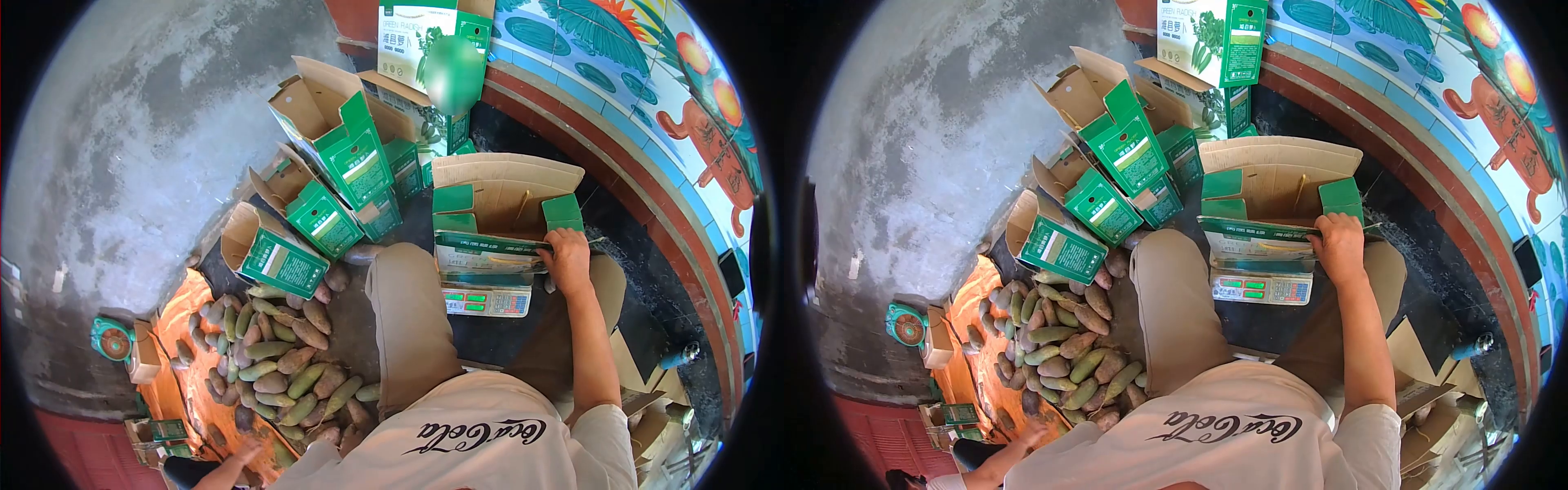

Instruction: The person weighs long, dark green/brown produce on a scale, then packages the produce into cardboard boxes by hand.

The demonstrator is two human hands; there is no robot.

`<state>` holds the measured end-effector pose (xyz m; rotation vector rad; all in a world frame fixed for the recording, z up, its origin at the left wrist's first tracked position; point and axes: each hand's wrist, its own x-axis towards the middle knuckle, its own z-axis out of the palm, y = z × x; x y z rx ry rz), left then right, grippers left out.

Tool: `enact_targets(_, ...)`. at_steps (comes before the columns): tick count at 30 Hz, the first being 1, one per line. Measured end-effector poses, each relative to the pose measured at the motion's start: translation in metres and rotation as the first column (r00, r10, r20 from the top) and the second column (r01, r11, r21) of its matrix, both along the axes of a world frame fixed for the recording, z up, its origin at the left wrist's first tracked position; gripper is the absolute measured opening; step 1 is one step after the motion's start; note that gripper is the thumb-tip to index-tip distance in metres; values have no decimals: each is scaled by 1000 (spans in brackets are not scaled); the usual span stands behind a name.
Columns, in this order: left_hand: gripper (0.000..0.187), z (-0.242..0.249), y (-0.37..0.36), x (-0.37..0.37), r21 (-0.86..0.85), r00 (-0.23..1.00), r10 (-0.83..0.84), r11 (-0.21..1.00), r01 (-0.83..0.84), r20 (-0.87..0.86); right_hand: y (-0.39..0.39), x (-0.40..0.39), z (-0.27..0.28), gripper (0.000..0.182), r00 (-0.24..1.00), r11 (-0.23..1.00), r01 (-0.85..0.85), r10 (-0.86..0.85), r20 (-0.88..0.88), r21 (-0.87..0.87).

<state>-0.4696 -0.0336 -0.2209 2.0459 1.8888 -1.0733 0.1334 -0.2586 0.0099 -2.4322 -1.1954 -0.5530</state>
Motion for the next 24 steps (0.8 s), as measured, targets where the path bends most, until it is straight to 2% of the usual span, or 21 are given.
enact_targets(24, 73, 10, -9, -9, -40, 1000, -28, 999, 28, -2, -3, 0, 0, 28, 1000, 1000, -17, 17, 3, -21)
